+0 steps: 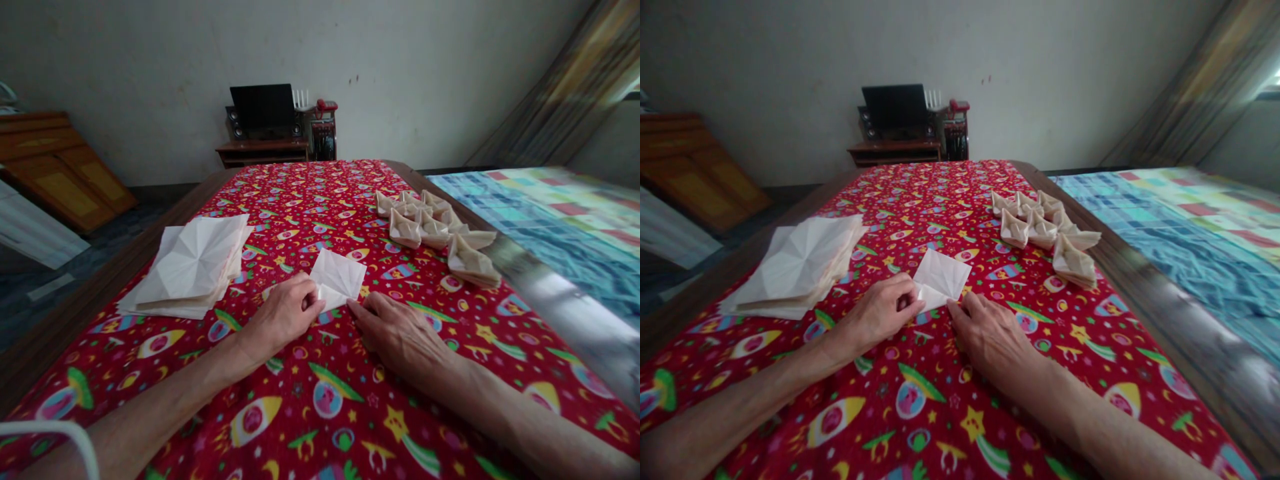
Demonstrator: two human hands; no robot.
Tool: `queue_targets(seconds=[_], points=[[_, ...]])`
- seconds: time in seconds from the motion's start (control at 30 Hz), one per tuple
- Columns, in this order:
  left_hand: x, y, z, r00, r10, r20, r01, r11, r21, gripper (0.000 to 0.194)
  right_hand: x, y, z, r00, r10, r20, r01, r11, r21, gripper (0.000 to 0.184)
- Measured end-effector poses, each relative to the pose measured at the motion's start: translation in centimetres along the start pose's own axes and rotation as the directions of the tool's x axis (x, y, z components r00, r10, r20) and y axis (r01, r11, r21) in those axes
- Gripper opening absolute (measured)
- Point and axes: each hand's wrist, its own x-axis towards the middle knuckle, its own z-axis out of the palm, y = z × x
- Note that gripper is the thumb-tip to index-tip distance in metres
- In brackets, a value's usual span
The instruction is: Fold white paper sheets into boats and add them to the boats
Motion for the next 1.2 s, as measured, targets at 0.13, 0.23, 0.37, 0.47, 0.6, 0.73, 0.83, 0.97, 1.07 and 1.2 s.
queue_targets(seconds=[0.13, 0.23, 0.37, 0.47, 0.6, 0.73, 0.83, 0.97, 1.07, 1.2], points=[[-0.1, 0.0, 0.0, 1.0, 0.002, 0.003, -0.002, 1.0, -0.018, 0.02, 0.1, 0.1, 0.0, 1.0, 0.003, 0.008, -0.004, 1.0, 0.02, 0.016], [-0.2, -0.1, 0.1, 1.0, 0.002, 0.009, -0.002, 1.0, -0.014, 0.019, 0.1, 0.2, 0.1, 1.0, 0.002, 0.001, -0.002, 0.999, 0.035, 0.015], [-0.4, -0.2, 0.1, 1.0, 0.024, 0.0, -0.024, 1.0, -0.001, 0.02, -0.1, 0.3, 0.3, 1.0, -0.004, -0.029, 0.005, 0.999, 0.053, 0.021], [-0.4, -0.3, 0.2, 0.999, 0.032, -0.006, -0.032, 0.999, 0.001, 0.019, -0.1, 0.3, 0.3, 1.0, -0.008, -0.025, 0.009, 0.998, 0.062, 0.023], [-0.3, -0.3, 0.3, 1.0, 0.02, 0.008, -0.02, 1.0, 0.008, 0.021, 0.0, 0.3, 0.2, 1.0, -0.002, 0.006, 0.002, 0.997, 0.083, 0.021], [-0.5, -0.1, 0.5, 0.997, -0.025, -0.068, 0.027, 0.999, 0.029, 0.014, 0.2, 0.2, 0.2, 1.0, 0.003, 0.015, -0.004, 0.995, 0.096, 0.019], [-0.8, 0.2, 0.5, 0.992, 0.074, -0.103, -0.062, 0.992, 0.111, 0.043, 0.2, 0.2, 0.1, 1.0, -0.005, 0.017, 0.004, 0.995, 0.097, 0.019], [-1.2, 0.7, 0.4, 0.949, 0.305, 0.076, -0.315, 0.917, 0.246, 0.031, 0.2, 0.2, 0.2, 1.0, 0.002, 0.025, -0.005, 0.995, 0.095, 0.02], [-1.4, 0.8, 0.4, 0.912, 0.378, 0.162, -0.406, 0.891, 0.203, 0.036, 0.3, 0.1, 0.2, 1.0, 0.0, 0.011, -0.001, 0.997, 0.076, 0.022], [-1.8, 1.2, 0.1, 0.908, 0.335, 0.254, -0.384, 0.907, 0.176, 0.051, 0.4, 0.1, 0.3, 1.0, 0.014, 0.007, -0.014, 0.999, 0.052, 0.02]])
